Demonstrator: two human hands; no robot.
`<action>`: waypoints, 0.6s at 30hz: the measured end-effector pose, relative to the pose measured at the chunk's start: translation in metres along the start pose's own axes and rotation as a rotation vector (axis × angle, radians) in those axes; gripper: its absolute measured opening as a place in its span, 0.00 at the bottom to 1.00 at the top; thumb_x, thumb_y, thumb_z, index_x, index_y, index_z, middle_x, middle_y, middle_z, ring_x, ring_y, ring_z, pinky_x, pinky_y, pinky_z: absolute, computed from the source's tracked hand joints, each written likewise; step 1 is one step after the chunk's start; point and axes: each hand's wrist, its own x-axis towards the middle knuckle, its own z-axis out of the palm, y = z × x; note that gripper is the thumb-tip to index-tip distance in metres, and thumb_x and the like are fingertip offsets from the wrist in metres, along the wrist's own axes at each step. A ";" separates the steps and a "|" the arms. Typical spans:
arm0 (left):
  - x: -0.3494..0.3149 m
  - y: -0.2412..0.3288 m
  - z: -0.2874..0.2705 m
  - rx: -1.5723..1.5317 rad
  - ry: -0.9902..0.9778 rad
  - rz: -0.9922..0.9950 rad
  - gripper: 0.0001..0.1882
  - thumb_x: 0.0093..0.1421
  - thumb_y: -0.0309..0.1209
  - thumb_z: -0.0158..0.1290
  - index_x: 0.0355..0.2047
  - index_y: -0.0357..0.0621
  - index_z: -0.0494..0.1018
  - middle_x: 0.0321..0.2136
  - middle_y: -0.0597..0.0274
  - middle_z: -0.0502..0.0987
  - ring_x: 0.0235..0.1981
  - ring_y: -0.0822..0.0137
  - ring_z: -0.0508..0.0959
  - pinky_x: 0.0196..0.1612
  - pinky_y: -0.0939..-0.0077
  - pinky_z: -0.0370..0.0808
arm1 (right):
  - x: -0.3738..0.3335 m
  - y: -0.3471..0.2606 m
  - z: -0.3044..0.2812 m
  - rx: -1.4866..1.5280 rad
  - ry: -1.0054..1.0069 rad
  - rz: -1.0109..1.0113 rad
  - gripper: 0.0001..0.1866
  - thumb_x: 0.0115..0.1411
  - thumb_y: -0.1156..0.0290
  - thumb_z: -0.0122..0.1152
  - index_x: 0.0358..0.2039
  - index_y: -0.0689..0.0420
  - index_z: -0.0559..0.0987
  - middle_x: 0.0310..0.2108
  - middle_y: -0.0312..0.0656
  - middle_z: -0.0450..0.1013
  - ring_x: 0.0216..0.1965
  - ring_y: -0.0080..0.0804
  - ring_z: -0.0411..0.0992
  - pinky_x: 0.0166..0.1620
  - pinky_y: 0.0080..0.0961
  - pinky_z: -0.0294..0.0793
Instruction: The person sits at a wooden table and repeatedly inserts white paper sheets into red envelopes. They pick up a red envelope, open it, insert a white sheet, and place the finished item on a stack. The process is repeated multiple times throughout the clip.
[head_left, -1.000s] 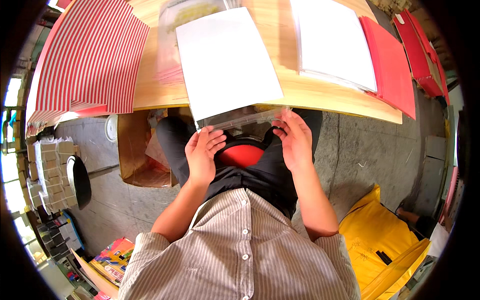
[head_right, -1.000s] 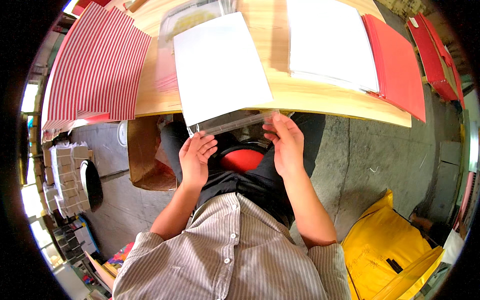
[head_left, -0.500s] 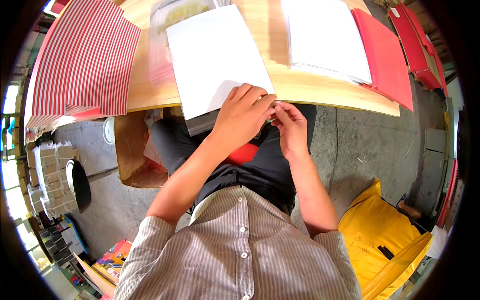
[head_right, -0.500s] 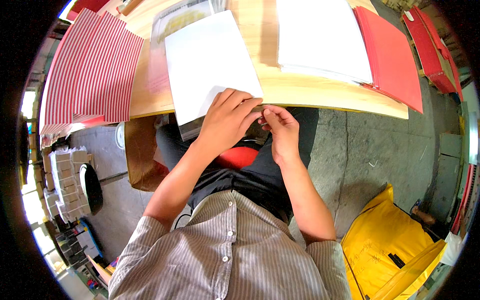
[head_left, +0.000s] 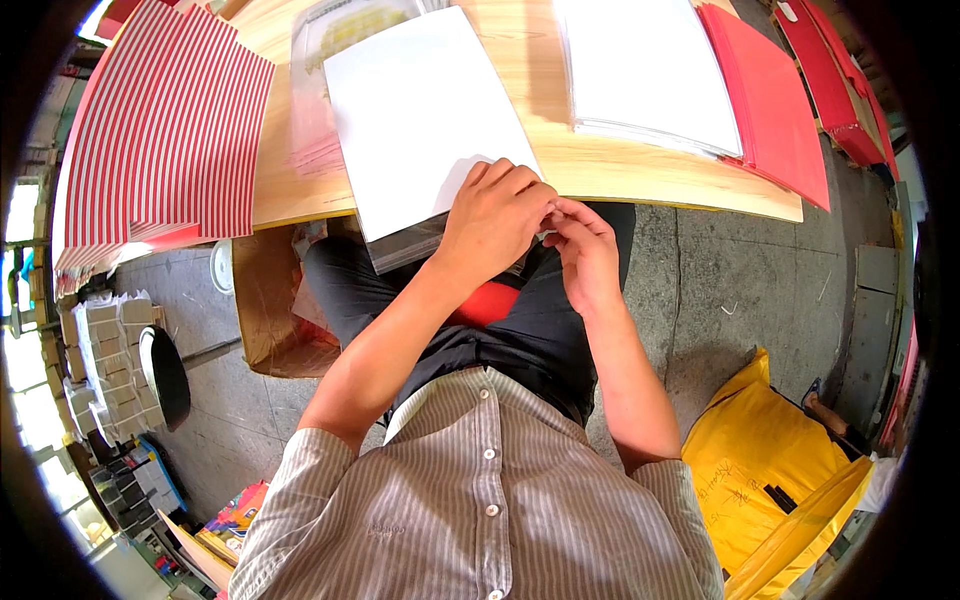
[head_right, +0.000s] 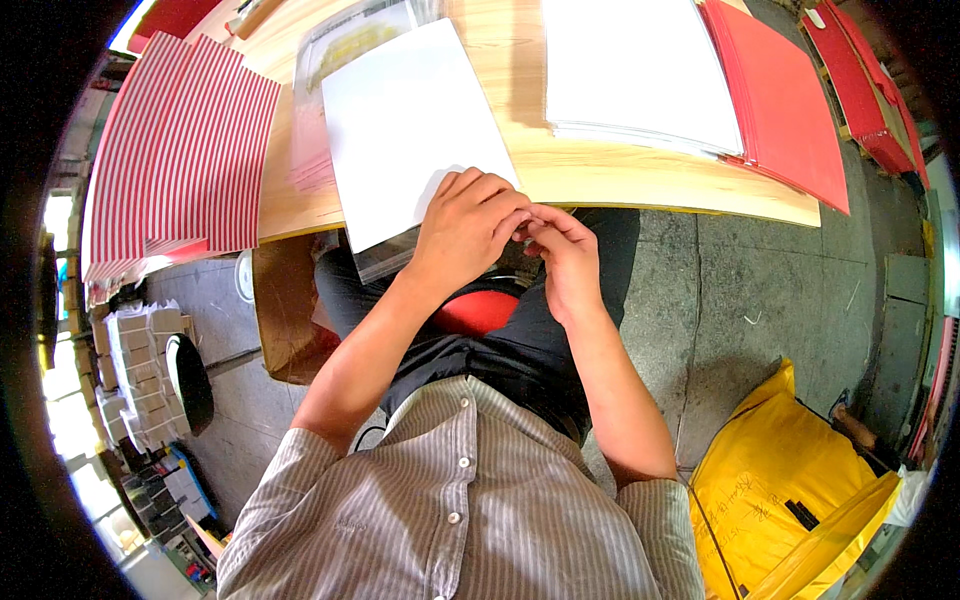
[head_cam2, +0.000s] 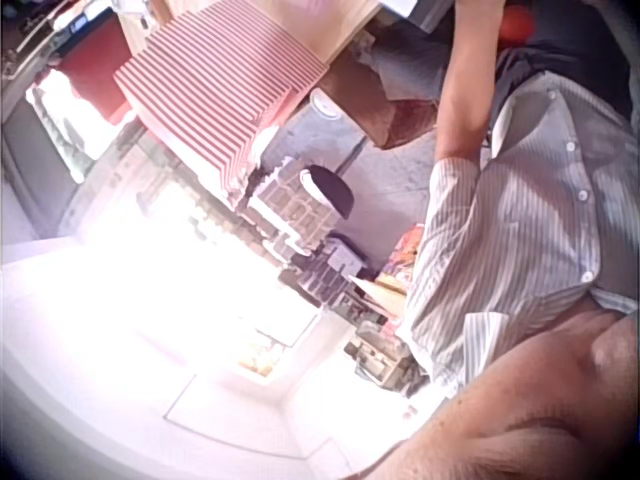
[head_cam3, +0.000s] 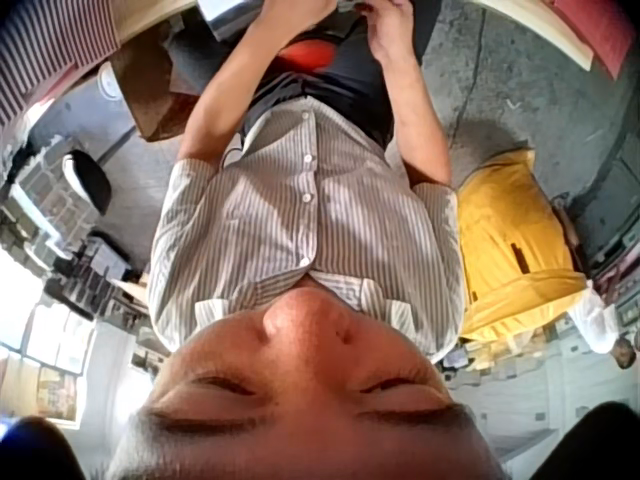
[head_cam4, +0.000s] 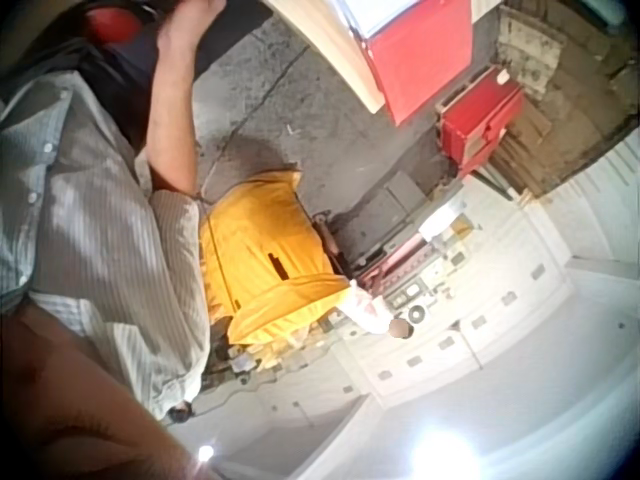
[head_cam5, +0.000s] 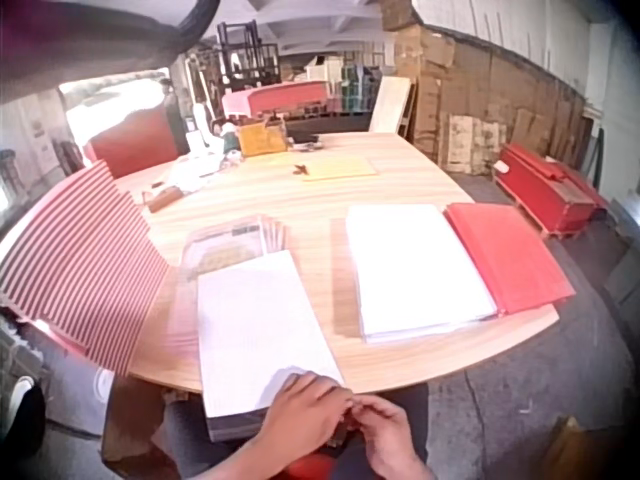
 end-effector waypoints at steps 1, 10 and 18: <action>0.000 0.000 0.000 -0.010 0.005 0.004 0.03 0.54 0.28 0.59 0.30 0.47 0.78 0.30 0.68 0.75 0.36 0.63 0.73 0.43 0.68 0.68 | 0.000 -0.003 0.001 0.037 -0.004 0.021 0.09 0.64 0.74 0.56 0.41 0.62 0.81 0.36 0.38 0.79 0.34 0.25 0.75 0.37 0.21 0.68; -0.008 -0.004 0.007 -0.002 0.083 0.046 0.07 0.47 0.23 0.56 0.28 0.48 0.76 0.31 0.71 0.75 0.37 0.65 0.73 0.43 0.69 0.67 | 0.008 -0.012 0.016 -0.003 0.127 0.085 0.08 0.62 0.71 0.57 0.32 0.60 0.82 0.29 0.35 0.78 0.30 0.22 0.73 0.33 0.20 0.64; -0.042 -0.001 -0.010 -0.065 0.015 0.244 0.09 0.48 0.24 0.53 0.31 0.50 0.73 0.38 0.68 0.75 0.47 0.63 0.74 0.47 0.66 0.67 | 0.007 -0.009 0.026 -0.097 0.240 0.056 0.07 0.60 0.70 0.62 0.28 0.58 0.82 0.26 0.32 0.77 0.27 0.18 0.70 0.31 0.17 0.61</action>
